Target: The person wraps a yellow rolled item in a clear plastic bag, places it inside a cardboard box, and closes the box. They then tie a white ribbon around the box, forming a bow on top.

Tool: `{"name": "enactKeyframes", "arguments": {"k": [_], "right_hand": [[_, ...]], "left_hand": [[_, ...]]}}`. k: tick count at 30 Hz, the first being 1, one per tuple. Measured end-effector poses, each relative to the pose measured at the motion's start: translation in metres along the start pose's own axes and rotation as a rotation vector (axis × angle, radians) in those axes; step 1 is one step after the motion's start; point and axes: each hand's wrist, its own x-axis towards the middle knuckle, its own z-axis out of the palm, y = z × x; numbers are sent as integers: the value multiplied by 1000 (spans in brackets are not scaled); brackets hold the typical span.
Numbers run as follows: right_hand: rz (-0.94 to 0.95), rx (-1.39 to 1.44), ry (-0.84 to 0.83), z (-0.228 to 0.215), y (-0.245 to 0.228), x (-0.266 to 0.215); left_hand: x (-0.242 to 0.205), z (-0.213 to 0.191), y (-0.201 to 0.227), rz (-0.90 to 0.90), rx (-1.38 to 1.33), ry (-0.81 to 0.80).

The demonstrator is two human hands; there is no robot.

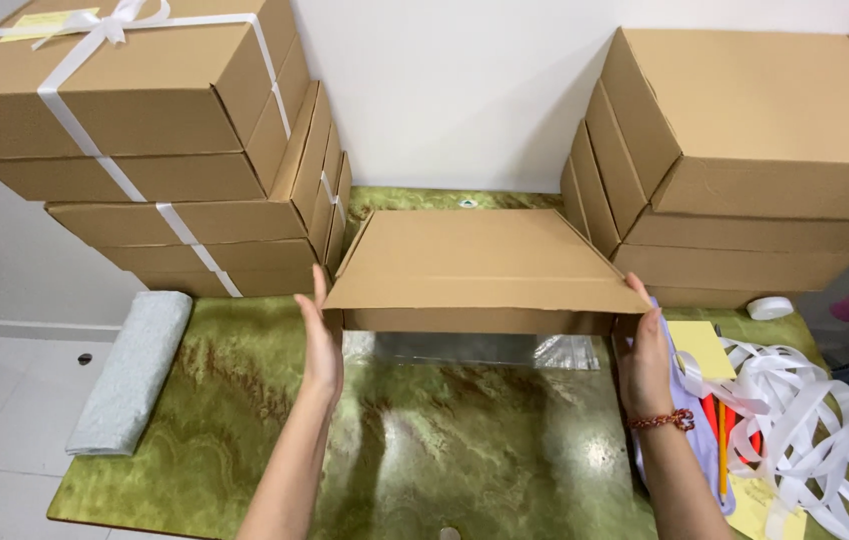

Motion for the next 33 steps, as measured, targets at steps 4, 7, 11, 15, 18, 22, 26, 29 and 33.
{"name": "enactKeyframes", "arguments": {"k": [4,7,11,15,18,22,26,29,33], "right_hand": [[-98,57,7,14,-36,35],[-55,11,30,17,-51,64],[-59,-58,49,10,-50,100],[-94,-118,79,-9,-31,134],[17,-172,67,11,-78,113],[59,-210,59,10,-77,123],[21,-283,28,7,-77,132],[-18,-367,35,0,-69,144],[-43,-524,58,20,-95,128]], "left_hand": [[23,18,49,107,66,-39],[47,26,81,21,77,-20],[78,20,88,-23,131,-17],[92,13,84,-29,155,-23],[82,24,111,-73,285,-16],[92,22,105,-99,323,-39],[108,11,84,26,434,-15],[111,8,78,67,408,-11],[97,10,90,103,342,-82]]}}
